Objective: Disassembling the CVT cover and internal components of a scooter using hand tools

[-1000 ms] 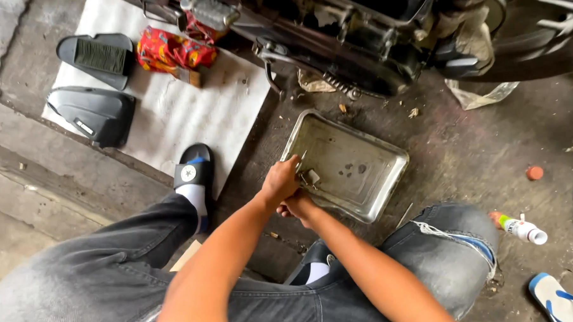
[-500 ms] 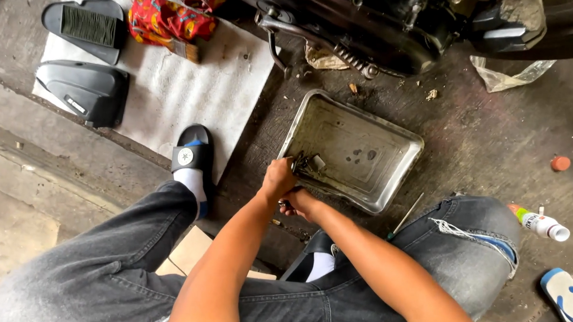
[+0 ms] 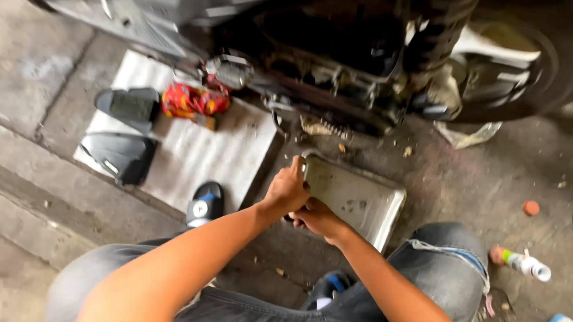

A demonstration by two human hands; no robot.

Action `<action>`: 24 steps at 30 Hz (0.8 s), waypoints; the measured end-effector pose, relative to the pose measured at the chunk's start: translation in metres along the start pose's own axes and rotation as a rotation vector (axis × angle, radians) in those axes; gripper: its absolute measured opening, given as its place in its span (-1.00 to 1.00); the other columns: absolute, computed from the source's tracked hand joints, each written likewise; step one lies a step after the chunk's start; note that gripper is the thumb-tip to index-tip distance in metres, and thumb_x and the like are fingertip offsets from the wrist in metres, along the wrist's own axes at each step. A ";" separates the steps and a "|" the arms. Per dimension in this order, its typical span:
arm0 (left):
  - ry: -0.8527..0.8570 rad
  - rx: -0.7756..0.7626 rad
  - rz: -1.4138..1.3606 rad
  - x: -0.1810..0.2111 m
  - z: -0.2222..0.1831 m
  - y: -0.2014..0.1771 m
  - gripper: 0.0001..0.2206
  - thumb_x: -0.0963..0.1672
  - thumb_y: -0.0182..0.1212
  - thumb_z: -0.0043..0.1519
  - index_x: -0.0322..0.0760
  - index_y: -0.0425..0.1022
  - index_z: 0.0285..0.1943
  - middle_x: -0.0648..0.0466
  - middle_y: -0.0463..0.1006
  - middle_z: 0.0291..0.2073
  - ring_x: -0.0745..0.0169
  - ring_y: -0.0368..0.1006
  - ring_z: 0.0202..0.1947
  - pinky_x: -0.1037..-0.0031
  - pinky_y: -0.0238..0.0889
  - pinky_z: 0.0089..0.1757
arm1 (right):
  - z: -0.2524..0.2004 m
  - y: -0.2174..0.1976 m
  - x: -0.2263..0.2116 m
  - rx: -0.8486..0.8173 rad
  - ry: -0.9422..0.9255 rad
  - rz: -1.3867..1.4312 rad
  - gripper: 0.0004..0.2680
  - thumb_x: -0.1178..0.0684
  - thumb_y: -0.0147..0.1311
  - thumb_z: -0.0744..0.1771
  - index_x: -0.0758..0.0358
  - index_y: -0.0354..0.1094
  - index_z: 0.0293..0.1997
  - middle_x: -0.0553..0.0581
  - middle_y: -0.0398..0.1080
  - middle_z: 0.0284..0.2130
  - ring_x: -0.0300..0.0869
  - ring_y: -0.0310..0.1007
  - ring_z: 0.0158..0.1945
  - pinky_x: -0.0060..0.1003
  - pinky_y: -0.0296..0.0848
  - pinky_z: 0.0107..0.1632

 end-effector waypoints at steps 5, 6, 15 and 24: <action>0.314 0.196 -0.115 0.074 -0.023 -0.094 -0.56 -0.14 0.24 0.21 -0.21 0.23 0.26 -0.30 0.64 -0.18 -0.41 0.60 -0.16 -0.08 0.47 -0.18 | -0.038 -0.016 -0.091 0.094 -0.208 0.082 -0.87 0.15 0.16 0.26 0.45 0.41 -0.26 0.18 0.32 -0.47 -0.08 0.49 -0.31 -0.26 0.52 -0.17; 0.375 0.241 -0.167 0.085 -0.024 -0.110 -0.54 -0.14 0.29 0.19 -0.20 0.30 0.28 -0.25 0.67 -0.18 -0.33 0.62 -0.18 -0.02 0.50 -0.20 | -0.046 -0.020 -0.110 0.148 -0.272 0.138 -0.86 0.14 0.23 0.27 0.43 0.41 -0.29 0.18 0.34 -0.49 -0.07 0.53 -0.29 -0.24 0.52 -0.14; 0.327 0.299 -0.276 0.096 0.053 -0.121 -0.58 0.02 0.36 0.12 -0.02 0.55 0.16 0.01 0.71 -0.19 -0.07 0.63 -0.07 0.10 0.50 -0.03 | -0.003 -0.060 -0.112 0.477 -0.377 0.477 -0.85 0.19 0.15 0.30 0.51 0.42 -0.14 0.24 0.44 -0.38 -0.13 0.51 -0.36 -0.29 0.52 -0.27; 0.275 0.274 -0.235 0.098 0.054 -0.128 -0.59 0.00 0.35 0.13 -0.10 0.48 0.15 -0.07 0.71 -0.19 -0.15 0.62 -0.06 0.06 0.47 -0.04 | -0.006 -0.052 -0.114 0.465 -0.304 0.745 -0.86 0.22 0.10 0.31 0.47 0.43 -0.09 0.32 0.50 -0.29 0.02 0.57 -0.28 -0.20 0.55 -0.13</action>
Point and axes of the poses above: each hand's wrist, its own z-axis towards the middle knuckle, its own y-axis out of the palm, x = y × z, the point moved 6 cm from there along z, towards the middle knuckle
